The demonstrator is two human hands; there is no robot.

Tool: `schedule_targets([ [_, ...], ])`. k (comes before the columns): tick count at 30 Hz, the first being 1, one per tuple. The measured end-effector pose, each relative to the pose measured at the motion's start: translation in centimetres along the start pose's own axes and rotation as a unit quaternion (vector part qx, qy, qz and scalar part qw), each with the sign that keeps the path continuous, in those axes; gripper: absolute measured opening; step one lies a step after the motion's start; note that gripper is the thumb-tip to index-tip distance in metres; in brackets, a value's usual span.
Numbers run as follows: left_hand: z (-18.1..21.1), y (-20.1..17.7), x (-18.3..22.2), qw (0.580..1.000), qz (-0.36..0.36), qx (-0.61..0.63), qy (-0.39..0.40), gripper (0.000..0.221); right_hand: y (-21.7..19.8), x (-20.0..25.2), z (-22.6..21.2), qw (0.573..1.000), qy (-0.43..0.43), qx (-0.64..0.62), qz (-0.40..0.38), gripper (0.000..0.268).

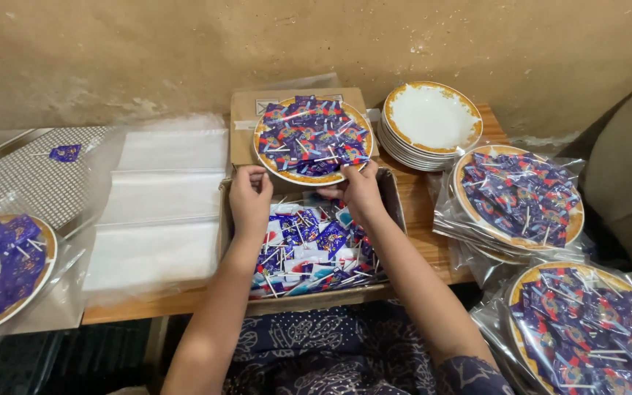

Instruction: Arranging small food packets or lollipops onto decorative plates in a circular pattern for packaging.

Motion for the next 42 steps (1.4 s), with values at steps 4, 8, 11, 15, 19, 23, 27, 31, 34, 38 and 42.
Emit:
schedule_targets([
  [4,2.3,-0.3,-0.1,1.0,-0.01,-0.003,0.022,0.028,-2.1,-2.9,2.0,0.999,0.036,0.019,-0.006,0.047],
  [8,2.2,-0.2,0.1,0.995,0.011,-0.056,0.08,0.016,-2.6,-3.7,1.8,1.0,0.008,0.003,-0.012,0.044],
  [11,2.7,-0.8,0.0,0.996,0.019,-0.04,0.077,0.013,-1.4,-2.7,1.1,0.999,0.01,0.022,-0.025,0.05],
  [15,2.4,-0.9,0.3,0.996,0.018,-0.033,0.082,0.014,-0.2,-1.4,-0.9,0.998,0.019,0.06,-0.025,0.057],
  [19,1.9,-0.7,0.3,0.997,0.018,-0.03,0.075,0.011,-1.9,-2.5,-1.2,0.994,0.015,0.107,0.008,0.062],
  [23,1.9,-0.7,0.2,0.998,0.022,-0.029,0.059,0.008,-2.9,-2.7,-2.0,0.991,0.022,0.13,0.039,0.077],
  [27,1.2,-0.4,0.0,0.999,0.011,-0.025,0.047,0.008,-5.7,-4.9,-1.8,0.983,-0.027,0.143,0.11,0.057],
  [31,1.5,-0.3,-0.1,0.997,0.015,-0.038,0.061,0.01,-7.8,-7.8,-1.8,0.977,-0.068,0.152,0.131,0.053],
  [34,2.4,-0.7,0.0,0.995,0.023,-0.044,0.086,0.023,-8.0,-7.7,-2.3,0.973,-0.066,0.168,0.142,0.061],
  [38,3.9,-0.9,0.2,0.992,0.005,-0.05,0.117,0.015,-9.2,-6.8,-3.6,0.971,-0.102,0.122,0.177,0.023],
  [42,4.1,-0.9,0.1,0.993,0.006,-0.043,0.111,0.01,-6.8,-1.4,-9.2,0.91,-0.348,0.141,0.178,0.007],
])
Point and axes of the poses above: each hand's wrist, its own x-axis away from the middle knuckle, its own y-axis out of the palm, z = x × y, the point moved 9 cm from there along -x, towards the middle knuckle
